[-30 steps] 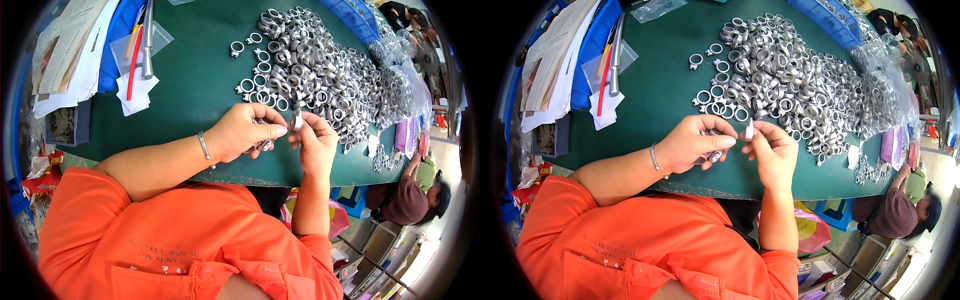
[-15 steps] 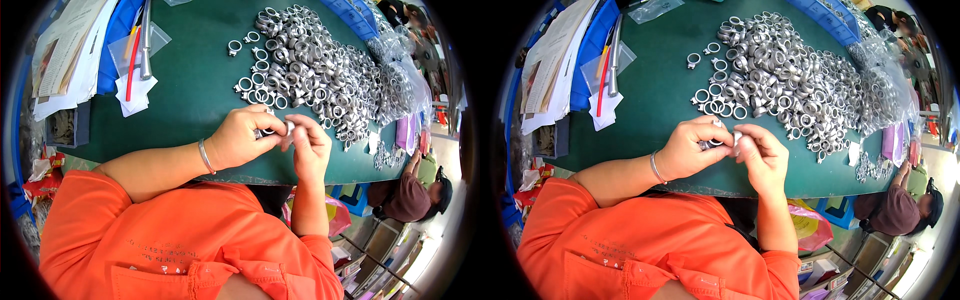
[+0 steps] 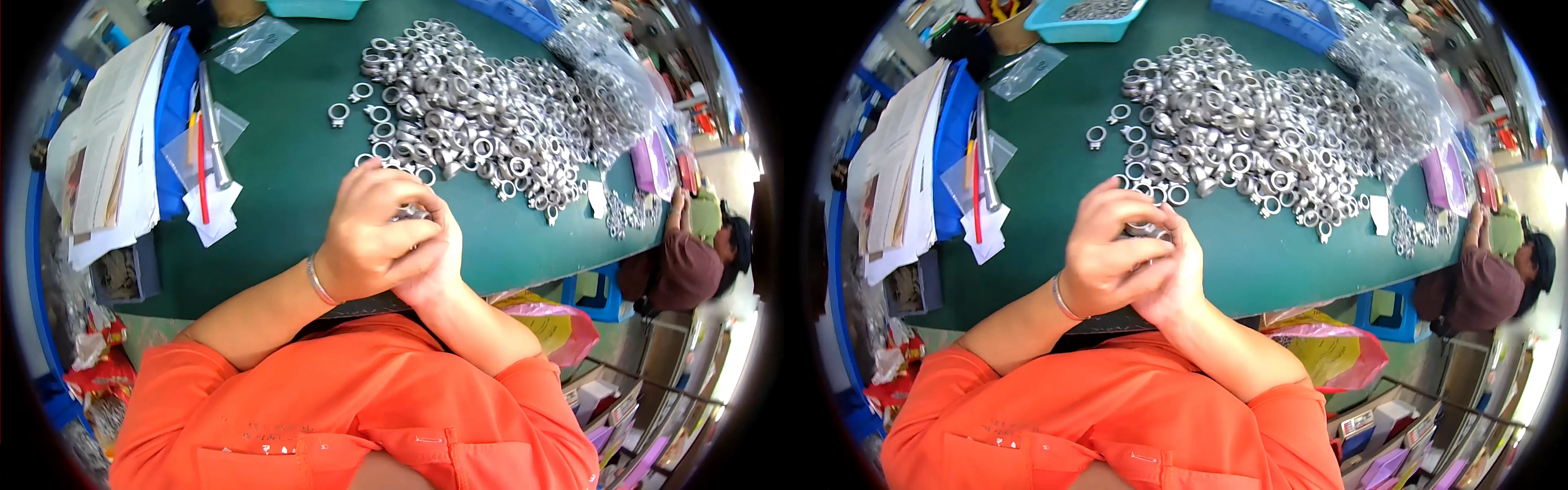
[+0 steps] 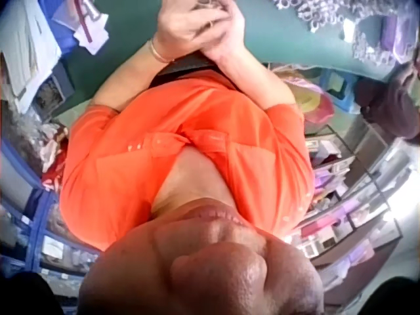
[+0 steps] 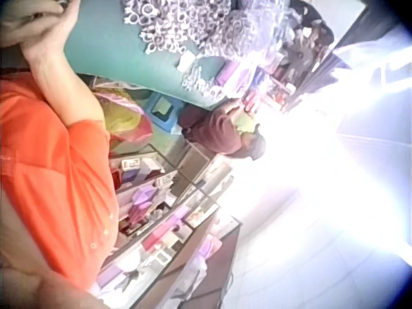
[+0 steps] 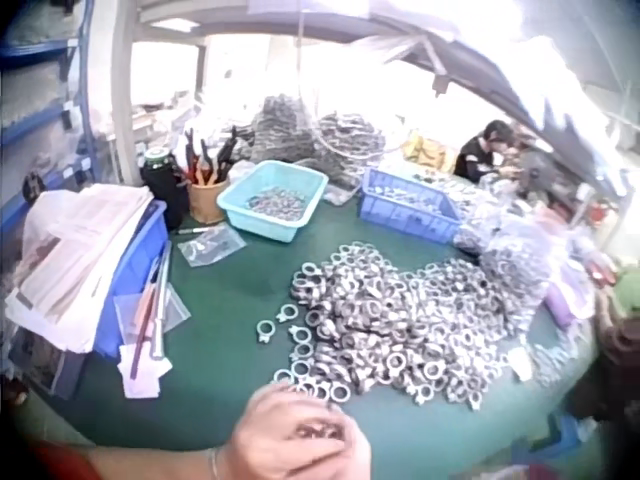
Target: The person picks up metal ring components one at a time from a large pile on a green table, examines them by hand, and places them into different containers or piles.
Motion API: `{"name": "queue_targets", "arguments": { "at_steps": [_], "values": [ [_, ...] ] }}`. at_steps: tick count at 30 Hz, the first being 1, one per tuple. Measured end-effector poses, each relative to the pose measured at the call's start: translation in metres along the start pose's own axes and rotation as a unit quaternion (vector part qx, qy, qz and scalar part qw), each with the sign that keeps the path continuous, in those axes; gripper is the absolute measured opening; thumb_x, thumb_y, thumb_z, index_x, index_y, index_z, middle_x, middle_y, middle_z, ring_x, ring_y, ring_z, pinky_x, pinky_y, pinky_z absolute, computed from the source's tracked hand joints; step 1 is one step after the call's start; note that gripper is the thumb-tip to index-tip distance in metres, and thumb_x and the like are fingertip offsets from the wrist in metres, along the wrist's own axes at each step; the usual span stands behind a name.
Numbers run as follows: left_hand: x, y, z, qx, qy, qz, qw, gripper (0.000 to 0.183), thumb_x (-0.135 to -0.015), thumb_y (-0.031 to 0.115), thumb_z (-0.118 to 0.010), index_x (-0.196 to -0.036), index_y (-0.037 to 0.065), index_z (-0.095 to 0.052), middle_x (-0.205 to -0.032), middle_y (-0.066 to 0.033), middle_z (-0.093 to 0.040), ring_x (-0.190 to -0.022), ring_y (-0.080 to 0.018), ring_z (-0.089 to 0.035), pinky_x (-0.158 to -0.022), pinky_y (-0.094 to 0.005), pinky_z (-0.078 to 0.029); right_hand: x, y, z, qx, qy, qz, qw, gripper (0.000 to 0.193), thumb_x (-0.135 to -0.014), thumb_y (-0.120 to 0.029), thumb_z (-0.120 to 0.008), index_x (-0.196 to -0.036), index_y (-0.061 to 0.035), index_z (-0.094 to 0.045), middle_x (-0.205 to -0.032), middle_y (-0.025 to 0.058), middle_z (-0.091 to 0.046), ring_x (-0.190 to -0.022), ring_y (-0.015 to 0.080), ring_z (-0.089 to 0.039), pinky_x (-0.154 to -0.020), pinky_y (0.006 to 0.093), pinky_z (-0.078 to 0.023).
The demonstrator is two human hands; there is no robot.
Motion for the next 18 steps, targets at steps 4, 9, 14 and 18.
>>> {"name": "queue_targets", "arguments": {
  "at_steps": [4,9,14,18],
  "values": [
    [0.003,-0.011,0.009,0.011,0.047,0.037,0.998,0.011,-0.068,0.000,-0.064,-0.078,0.004,-0.060,-0.085,-0.0093,-0.059,-0.081,-0.0254,-0.057,-0.077,-0.0366,-0.044,0.016,-0.033,0.011,-0.060,-0.054,0.025,0.996,0.035,-0.087,-0.036,-0.046,-0.103,-0.0061,-0.056,-0.094,0.0128,-0.056,-0.073,0.0210,-0.053,-0.056,0.0325,-0.045],
    [0.011,-0.010,-0.019,0.103,-0.026,0.103,0.989,0.006,-0.071,-0.004,-0.063,-0.075,0.000,-0.059,-0.080,-0.0092,-0.058,-0.075,-0.0213,-0.057,-0.067,-0.0278,-0.045,0.090,-0.111,0.063,-0.094,-0.098,0.169,0.976,0.031,-0.085,-0.033,-0.048,-0.097,-0.0070,-0.060,-0.084,0.0097,-0.052,-0.059,0.0138,-0.045,-0.036,0.0213,-0.031],
    [0.019,-0.023,-0.021,0.078,-0.015,0.172,0.982,0.005,-0.073,-0.001,-0.064,-0.073,0.000,-0.059,-0.077,-0.0081,-0.059,-0.069,-0.0182,-0.056,-0.064,-0.0261,-0.044,0.191,-0.205,0.163,-0.046,0.072,0.498,0.863,0.027,-0.085,-0.028,-0.045,-0.093,-0.0049,-0.057,-0.082,0.0100,-0.053,-0.059,0.0157,-0.045,-0.039,0.0232,-0.031],
    [0.024,-0.027,-0.026,0.140,-0.009,0.223,0.965,0.003,-0.079,-0.002,-0.060,-0.077,-0.004,-0.059,-0.084,-0.0070,-0.058,-0.074,-0.0123,-0.053,-0.064,-0.0222,-0.041,0.273,-0.217,0.267,0.013,0.396,0.599,0.696,0.022,-0.083,-0.027,-0.046,-0.084,-0.0067,-0.053,-0.075,0.0076,-0.053,-0.059,0.0178,-0.047,-0.041,0.0261,-0.032]
  ]
}}
Point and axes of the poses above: each hand's wrist, its own x-axis away from the middle knuckle, its own z-axis out of the back of the hand, y = z × x, the point moved 5 cm from there along -x, towards the middle knuckle
